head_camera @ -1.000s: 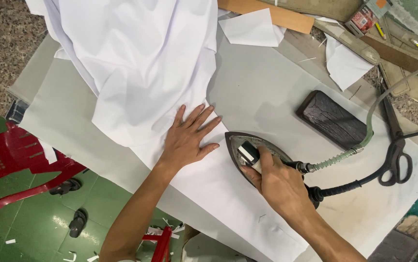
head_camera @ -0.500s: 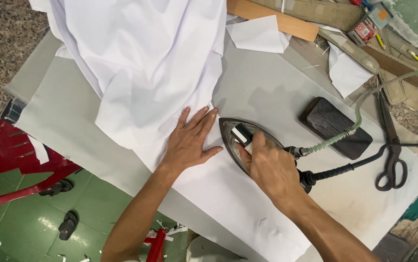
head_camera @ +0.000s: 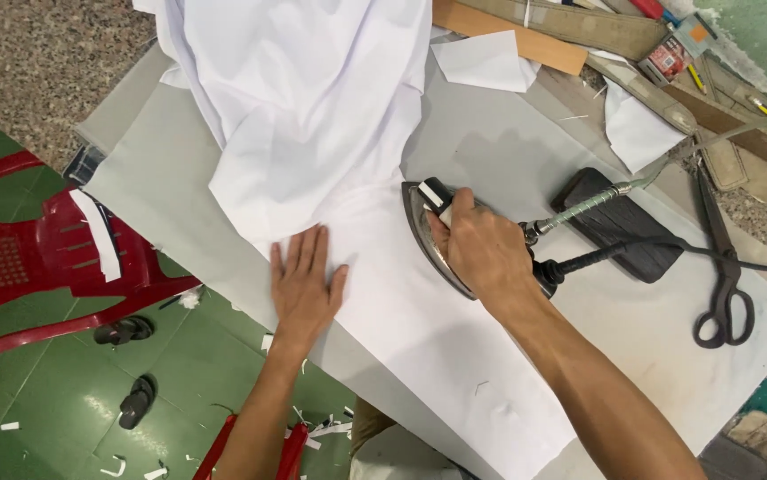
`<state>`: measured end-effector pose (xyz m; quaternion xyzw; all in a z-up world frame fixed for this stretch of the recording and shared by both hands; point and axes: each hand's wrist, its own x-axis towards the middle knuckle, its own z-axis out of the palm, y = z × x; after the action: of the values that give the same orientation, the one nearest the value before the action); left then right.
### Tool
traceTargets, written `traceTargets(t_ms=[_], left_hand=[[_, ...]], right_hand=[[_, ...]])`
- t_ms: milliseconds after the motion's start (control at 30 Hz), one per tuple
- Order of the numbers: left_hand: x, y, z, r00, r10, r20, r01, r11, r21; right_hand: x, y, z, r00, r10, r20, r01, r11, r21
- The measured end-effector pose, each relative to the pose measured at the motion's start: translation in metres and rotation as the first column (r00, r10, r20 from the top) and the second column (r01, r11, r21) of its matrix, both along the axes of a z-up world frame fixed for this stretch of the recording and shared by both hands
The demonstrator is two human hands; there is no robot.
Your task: A person is ironing a piece of white fabric on a work table and then using scissors to cut it.
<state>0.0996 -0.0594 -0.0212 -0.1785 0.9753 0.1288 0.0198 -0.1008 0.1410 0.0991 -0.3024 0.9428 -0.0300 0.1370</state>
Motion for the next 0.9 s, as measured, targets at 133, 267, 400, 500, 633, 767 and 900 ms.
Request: traceTargets(t_ms=[133, 267, 400, 500, 633, 767, 900], left_hand=[[0.027, 0.012, 0.022, 0.983, 0.173, 0.052, -0.174, 0.985, 0.005], [0.031, 0.069, 0.012, 0.852, -0.101, -0.514, -0.01, 0.978, -0.209], [-0.015, 0.176, 0.057, 0.528, -0.463, -0.712, 0.593, 0.801, -0.08], [-0.035, 0.296, -0.126, 0.489, -0.347, -0.801, 0.595, 0.804, 0.015], [-0.131, 0.311, -0.022, 0.726, -0.54, -0.426, 0.593, 0.805, -0.011], [-0.175, 0.328, -0.023, 0.766, -0.496, -0.41, 0.558, 0.829, 0.039], [-0.167, 0.34, -0.017, 0.742, -0.486, -0.462, 0.457, 0.871, -0.182]], right_hand=[[0.0, -0.002, 0.011, 0.998, -0.025, 0.062, 0.026, 0.999, -0.019], [-0.001, -0.001, 0.023, 0.984, -0.033, 0.172, 0.04, 0.999, -0.034], [-0.001, 0.007, -0.028, 0.998, -0.044, 0.047, 0.052, 0.981, -0.187], [0.001, 0.01, 0.03, 0.987, -0.001, 0.159, 0.027, 0.987, -0.16], [0.0, 0.011, 0.028, 0.98, -0.007, 0.201, 0.039, 0.987, -0.156], [0.0, 0.012, 0.029, 0.981, 0.006, 0.192, 0.026, 0.986, -0.163], [0.0, 0.01, 0.029, 0.983, 0.004, 0.185, 0.025, 0.988, -0.152]])
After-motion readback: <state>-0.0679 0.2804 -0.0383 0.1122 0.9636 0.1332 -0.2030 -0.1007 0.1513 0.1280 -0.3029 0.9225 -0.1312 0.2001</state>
